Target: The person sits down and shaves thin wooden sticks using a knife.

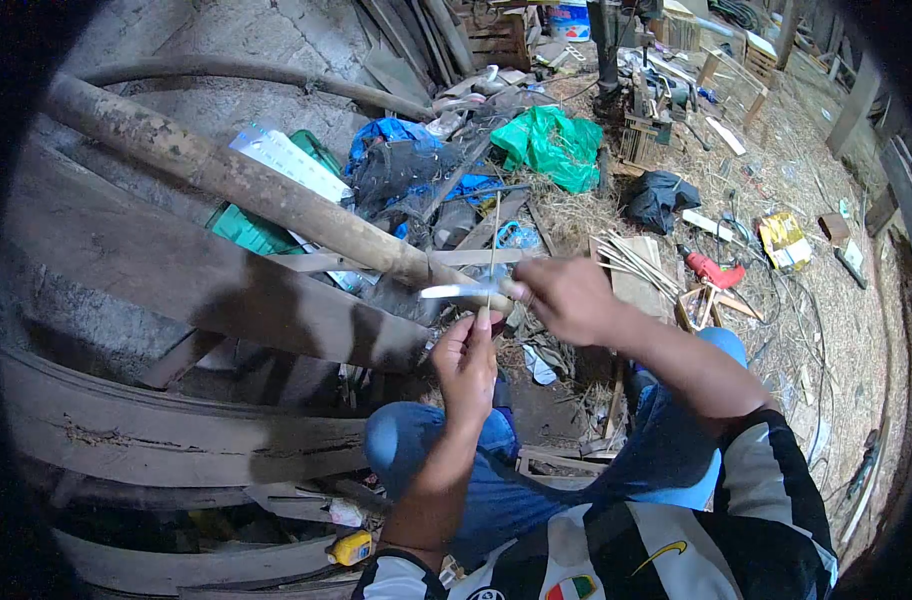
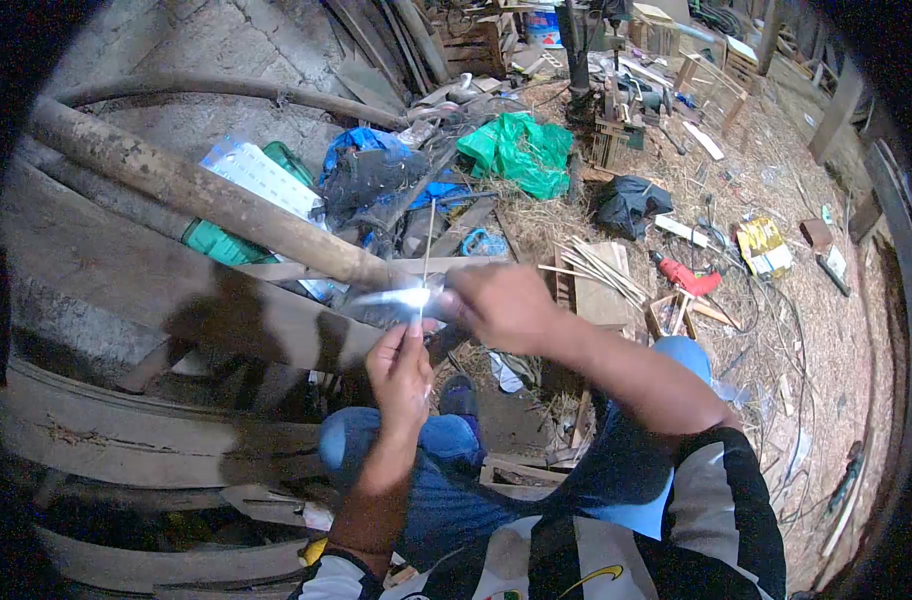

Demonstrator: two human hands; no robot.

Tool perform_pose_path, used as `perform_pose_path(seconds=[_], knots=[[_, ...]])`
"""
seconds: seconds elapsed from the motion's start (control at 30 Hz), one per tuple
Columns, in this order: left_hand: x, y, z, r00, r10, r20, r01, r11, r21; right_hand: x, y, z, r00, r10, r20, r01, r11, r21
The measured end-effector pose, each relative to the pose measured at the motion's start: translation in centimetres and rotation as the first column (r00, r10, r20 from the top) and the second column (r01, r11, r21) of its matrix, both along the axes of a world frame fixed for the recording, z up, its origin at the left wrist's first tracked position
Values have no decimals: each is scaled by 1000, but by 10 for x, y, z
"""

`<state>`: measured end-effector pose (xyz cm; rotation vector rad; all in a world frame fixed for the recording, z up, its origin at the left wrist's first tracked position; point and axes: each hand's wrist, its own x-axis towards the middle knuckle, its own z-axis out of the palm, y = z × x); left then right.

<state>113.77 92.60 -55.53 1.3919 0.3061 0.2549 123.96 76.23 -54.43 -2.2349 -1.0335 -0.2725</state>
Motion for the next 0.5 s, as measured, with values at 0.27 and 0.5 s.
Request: perform_pose_path(seconds=[0.27, 0.5], knots=[[-3, 0, -7, 988, 76, 132, -104, 970, 220, 6, 0, 1, 995, -76, 61, 80, 995, -66], [-3, 2, -15, 983, 35, 182, -102, 923, 371, -2, -1, 8, 997, 10, 80, -6, 999, -42]])
